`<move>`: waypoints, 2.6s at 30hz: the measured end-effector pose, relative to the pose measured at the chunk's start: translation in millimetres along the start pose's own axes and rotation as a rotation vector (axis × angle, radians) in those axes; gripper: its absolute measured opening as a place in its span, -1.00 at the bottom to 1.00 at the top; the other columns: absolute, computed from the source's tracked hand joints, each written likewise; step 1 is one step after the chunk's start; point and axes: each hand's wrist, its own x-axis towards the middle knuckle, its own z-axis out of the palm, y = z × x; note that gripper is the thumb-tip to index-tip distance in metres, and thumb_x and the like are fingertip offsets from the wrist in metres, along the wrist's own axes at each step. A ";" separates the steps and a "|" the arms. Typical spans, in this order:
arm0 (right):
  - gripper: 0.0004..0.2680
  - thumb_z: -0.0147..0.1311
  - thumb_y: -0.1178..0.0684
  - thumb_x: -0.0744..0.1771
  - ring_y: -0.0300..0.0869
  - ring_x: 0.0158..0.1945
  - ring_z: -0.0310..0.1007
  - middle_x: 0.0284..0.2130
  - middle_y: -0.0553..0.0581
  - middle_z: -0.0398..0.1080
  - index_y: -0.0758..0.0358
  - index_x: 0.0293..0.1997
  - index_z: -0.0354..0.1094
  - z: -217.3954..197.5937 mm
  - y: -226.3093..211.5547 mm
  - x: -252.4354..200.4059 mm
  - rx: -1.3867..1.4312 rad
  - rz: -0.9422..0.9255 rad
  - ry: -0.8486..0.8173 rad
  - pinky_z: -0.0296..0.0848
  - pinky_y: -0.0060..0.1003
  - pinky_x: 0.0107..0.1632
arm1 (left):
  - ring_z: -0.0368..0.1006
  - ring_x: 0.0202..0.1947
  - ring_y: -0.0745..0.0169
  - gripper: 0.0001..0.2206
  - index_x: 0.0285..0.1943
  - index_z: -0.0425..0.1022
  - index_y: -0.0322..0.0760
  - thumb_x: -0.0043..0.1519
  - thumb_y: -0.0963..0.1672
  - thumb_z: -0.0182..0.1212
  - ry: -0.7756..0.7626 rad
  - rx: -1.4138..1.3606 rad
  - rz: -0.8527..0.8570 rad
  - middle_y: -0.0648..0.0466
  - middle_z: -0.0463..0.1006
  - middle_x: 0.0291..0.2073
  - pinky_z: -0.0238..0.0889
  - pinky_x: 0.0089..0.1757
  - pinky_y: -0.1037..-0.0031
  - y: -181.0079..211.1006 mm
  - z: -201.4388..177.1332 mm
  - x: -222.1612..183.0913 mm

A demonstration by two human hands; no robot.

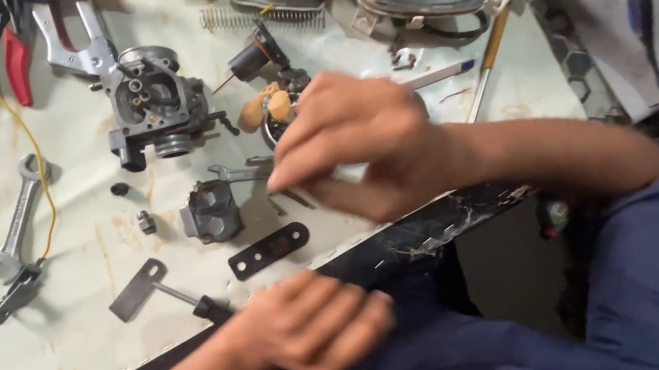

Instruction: Cleaning and reassembling a motorcycle carburetor on a workbench.

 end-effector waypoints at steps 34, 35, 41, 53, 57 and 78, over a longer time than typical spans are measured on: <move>-0.79 0.34 0.33 0.28 -0.16 -0.28 0.54 -0.27 0.08 0.51 0.35 -0.07 0.43 -8.0 100.9 -65.2 -0.227 0.144 -0.029 0.49 -0.19 -0.16 | 0.50 -0.35 0.00 -0.83 -0.21 0.47 -0.42 0.21 -0.15 0.06 -0.524 -0.664 -0.161 -0.10 0.52 -0.33 0.43 -0.29 0.30 57.8 81.1 -56.3; -0.79 0.34 0.33 0.28 -0.16 -0.28 0.54 -0.27 0.08 0.51 0.35 -0.07 0.43 -7.7 99.8 -62.6 -0.224 0.146 -0.031 0.49 -0.19 -0.16 | 0.50 -0.35 0.00 -0.83 -0.21 0.47 -0.42 0.21 -0.15 0.06 -0.522 -0.666 -0.165 -0.10 0.52 -0.33 0.43 -0.29 0.30 58.5 81.5 -56.3; -0.81 0.33 0.24 0.23 -0.02 -0.29 0.46 -0.27 0.16 0.46 0.29 -0.12 0.51 -3.3 90.5 -53.0 -0.433 0.168 -0.138 0.41 -0.13 -0.20 | 0.51 -0.33 -0.01 -0.83 -0.23 0.48 -0.41 0.21 -0.15 0.06 -0.530 -0.667 -0.164 -0.10 0.53 -0.33 0.44 -0.28 0.30 58.8 81.4 -55.1; -0.87 0.39 0.12 0.22 -0.07 -0.32 0.43 -0.38 0.10 0.48 0.25 -0.30 0.51 -3.6 89.9 -50.1 -0.404 0.347 -0.228 0.30 -0.18 -0.14 | 0.50 -0.35 0.02 -0.84 -0.26 0.47 -0.38 0.20 -0.14 0.08 -0.576 -0.638 -0.137 -0.07 0.53 -0.35 0.44 -0.30 0.32 61.5 84.4 -55.0; -0.89 0.37 0.16 0.24 -0.08 -0.33 0.42 -0.40 0.12 0.47 0.29 -0.30 0.50 -7.6 89.9 -51.8 -0.361 0.408 -0.185 0.29 -0.19 -0.13 | 0.48 -0.37 0.03 -0.86 -0.26 0.46 -0.35 0.19 -0.14 0.08 -0.549 -0.642 -0.147 -0.05 0.51 -0.37 0.43 -0.30 0.30 63.9 87.3 -57.0; -0.91 0.21 0.18 0.34 -0.36 -0.35 0.33 -0.39 0.05 0.45 0.44 -0.24 0.51 -21.3 101.3 -73.3 0.258 0.986 -0.020 0.31 -0.48 -0.30 | 0.49 -0.36 0.02 -0.85 -0.25 0.47 -0.37 0.20 -0.14 0.09 -0.540 -0.663 -0.170 -0.07 0.53 -0.34 0.43 -0.29 0.30 62.0 83.2 -55.0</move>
